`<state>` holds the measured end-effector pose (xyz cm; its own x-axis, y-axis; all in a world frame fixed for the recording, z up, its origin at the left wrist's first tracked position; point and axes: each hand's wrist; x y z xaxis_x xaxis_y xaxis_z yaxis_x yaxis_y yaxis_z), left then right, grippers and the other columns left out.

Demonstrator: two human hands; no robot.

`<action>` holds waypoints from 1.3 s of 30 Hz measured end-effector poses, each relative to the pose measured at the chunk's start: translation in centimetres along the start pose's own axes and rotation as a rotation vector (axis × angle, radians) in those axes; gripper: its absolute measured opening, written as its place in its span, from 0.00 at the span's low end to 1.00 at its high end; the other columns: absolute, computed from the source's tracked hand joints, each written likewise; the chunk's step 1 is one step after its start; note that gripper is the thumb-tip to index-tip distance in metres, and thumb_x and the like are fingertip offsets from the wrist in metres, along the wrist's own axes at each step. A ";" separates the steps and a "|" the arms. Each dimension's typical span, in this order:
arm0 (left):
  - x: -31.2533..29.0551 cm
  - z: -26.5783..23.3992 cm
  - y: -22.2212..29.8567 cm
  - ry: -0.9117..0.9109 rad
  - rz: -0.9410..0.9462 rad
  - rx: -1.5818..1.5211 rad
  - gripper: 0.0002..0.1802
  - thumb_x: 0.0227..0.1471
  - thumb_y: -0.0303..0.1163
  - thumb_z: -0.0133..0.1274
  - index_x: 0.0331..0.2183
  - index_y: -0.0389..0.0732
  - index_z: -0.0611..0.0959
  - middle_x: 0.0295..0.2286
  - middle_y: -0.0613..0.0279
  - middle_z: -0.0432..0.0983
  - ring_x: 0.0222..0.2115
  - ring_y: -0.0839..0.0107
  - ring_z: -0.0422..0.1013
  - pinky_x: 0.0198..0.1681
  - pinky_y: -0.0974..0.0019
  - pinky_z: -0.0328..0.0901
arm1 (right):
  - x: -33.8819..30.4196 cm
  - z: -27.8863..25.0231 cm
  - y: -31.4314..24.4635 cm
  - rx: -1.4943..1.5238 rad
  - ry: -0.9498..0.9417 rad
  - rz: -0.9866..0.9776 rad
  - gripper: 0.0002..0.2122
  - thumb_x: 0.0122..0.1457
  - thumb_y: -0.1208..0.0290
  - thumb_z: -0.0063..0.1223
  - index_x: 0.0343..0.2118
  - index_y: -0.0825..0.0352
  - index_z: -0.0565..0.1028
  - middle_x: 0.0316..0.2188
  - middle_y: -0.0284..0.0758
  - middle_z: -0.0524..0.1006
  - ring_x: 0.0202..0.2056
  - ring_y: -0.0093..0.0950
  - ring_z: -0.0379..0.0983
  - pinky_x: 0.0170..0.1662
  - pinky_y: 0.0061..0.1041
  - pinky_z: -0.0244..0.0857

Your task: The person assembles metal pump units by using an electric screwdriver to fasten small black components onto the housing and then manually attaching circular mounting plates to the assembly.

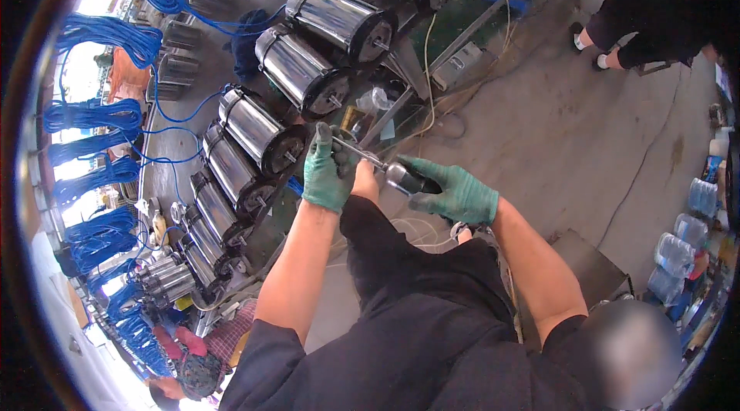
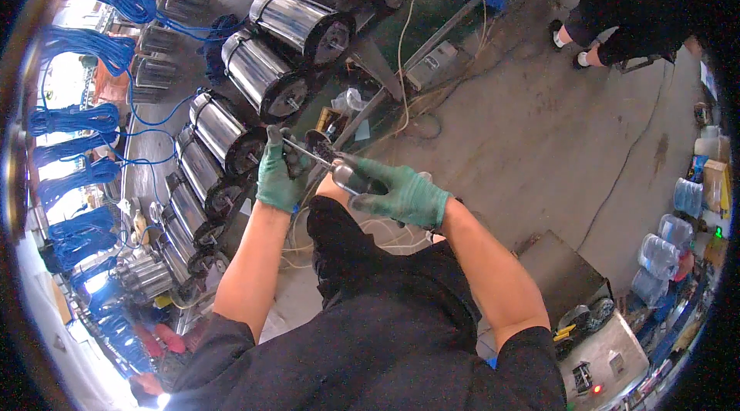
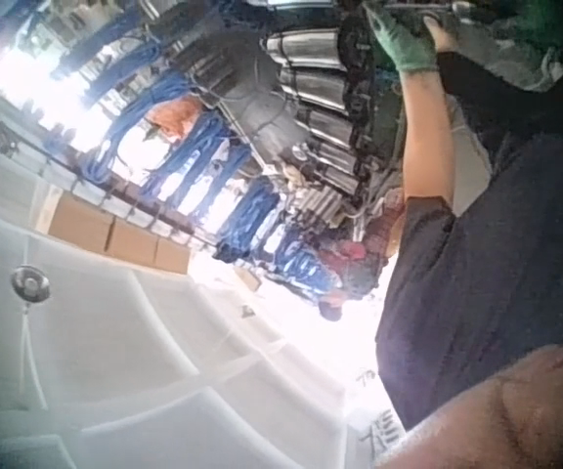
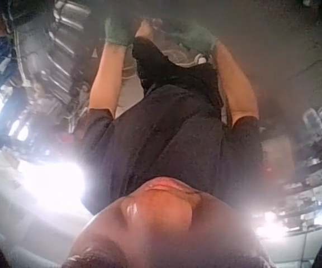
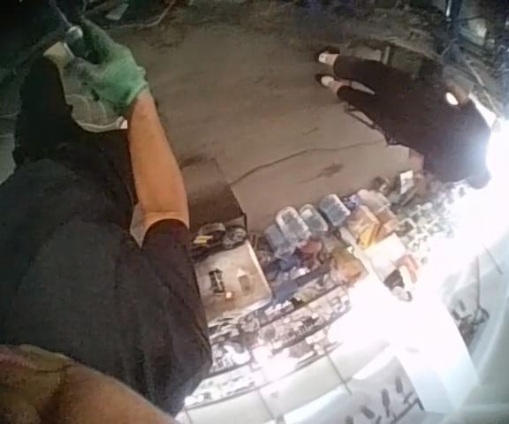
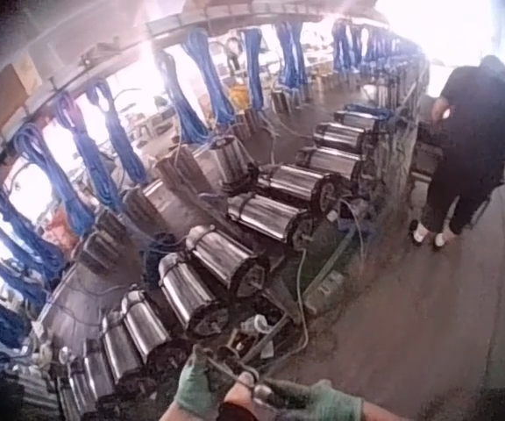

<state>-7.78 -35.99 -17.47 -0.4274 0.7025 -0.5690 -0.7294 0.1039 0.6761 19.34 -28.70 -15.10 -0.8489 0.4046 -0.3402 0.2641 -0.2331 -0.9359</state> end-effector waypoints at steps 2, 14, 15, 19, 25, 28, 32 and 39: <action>0.2 0.7 0.2 -0.032 0.012 0.094 0.20 0.54 0.54 0.65 0.34 0.47 0.82 0.17 0.75 0.63 0.16 0.80 0.57 0.19 0.73 0.52 | 0.2 0.1 0.6 0.003 0.037 -0.066 0.37 0.59 0.62 0.66 0.71 0.49 0.61 0.43 0.31 0.83 0.39 0.21 0.76 0.45 0.27 0.73; 2.6 2.6 0.6 0.022 -0.081 0.356 0.14 0.60 0.44 0.62 0.34 0.44 0.80 0.21 0.71 0.69 0.17 0.80 0.62 0.18 0.75 0.56 | 3.2 1.0 2.5 0.045 0.163 -0.008 0.36 0.58 0.57 0.64 0.69 0.59 0.63 0.50 0.45 0.81 0.49 0.34 0.79 0.53 0.32 0.69; 3.1 2.6 0.6 0.033 -0.068 0.445 0.14 0.61 0.43 0.62 0.34 0.44 0.80 0.22 0.70 0.69 0.18 0.80 0.62 0.18 0.75 0.56 | 3.8 1.0 2.6 0.039 0.174 -0.001 0.36 0.59 0.56 0.64 0.69 0.59 0.63 0.50 0.46 0.80 0.50 0.35 0.79 0.54 0.32 0.69; 5.4 2.2 1.4 0.094 -0.035 0.626 0.15 0.58 0.44 0.65 0.38 0.44 0.83 0.23 0.72 0.73 0.19 0.80 0.67 0.19 0.74 0.60 | 6.4 1.7 4.9 0.072 0.238 -0.074 0.36 0.59 0.53 0.62 0.68 0.60 0.63 0.51 0.46 0.80 0.51 0.38 0.78 0.55 0.32 0.67; 6.3 2.4 2.9 0.092 -0.031 0.688 0.13 0.59 0.44 0.64 0.34 0.46 0.84 0.22 0.73 0.72 0.18 0.80 0.65 0.17 0.73 0.58 | 8.2 1.3 4.2 0.072 0.216 -0.100 0.35 0.60 0.58 0.63 0.69 0.62 0.62 0.53 0.42 0.79 0.51 0.30 0.76 0.57 0.28 0.67; 6.9 2.2 3.1 0.101 -0.003 0.701 0.12 0.59 0.44 0.63 0.34 0.46 0.84 0.22 0.73 0.71 0.18 0.81 0.64 0.17 0.74 0.57 | 8.8 1.1 3.9 0.083 0.173 -0.040 0.36 0.62 0.66 0.64 0.70 0.66 0.59 0.55 0.36 0.78 0.53 0.20 0.72 0.59 0.23 0.65; 7.6 1.7 3.1 0.110 -0.020 0.732 0.12 0.60 0.45 0.63 0.37 0.47 0.83 0.22 0.74 0.72 0.18 0.81 0.64 0.17 0.75 0.57 | 8.8 0.7 3.0 0.113 0.154 0.031 0.35 0.62 0.65 0.64 0.70 0.66 0.60 0.55 0.36 0.79 0.52 0.20 0.72 0.58 0.24 0.65; 8.2 1.2 2.9 0.054 -0.017 0.714 0.12 0.60 0.45 0.62 0.38 0.49 0.83 0.24 0.74 0.73 0.18 0.81 0.65 0.17 0.75 0.57 | 8.7 0.3 2.2 0.020 0.195 0.007 0.35 0.61 0.63 0.65 0.68 0.64 0.63 0.52 0.37 0.80 0.50 0.21 0.74 0.56 0.25 0.67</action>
<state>-12.77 -29.06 -19.60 -0.4586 0.6626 -0.5922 -0.2168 0.5629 0.7976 12.42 -25.95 -20.08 -0.7414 0.5663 -0.3601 0.2593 -0.2532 -0.9320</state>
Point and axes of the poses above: each hand's wrist, its own x-axis towards the middle knuckle, its own z-axis out of the palm, y = z × x
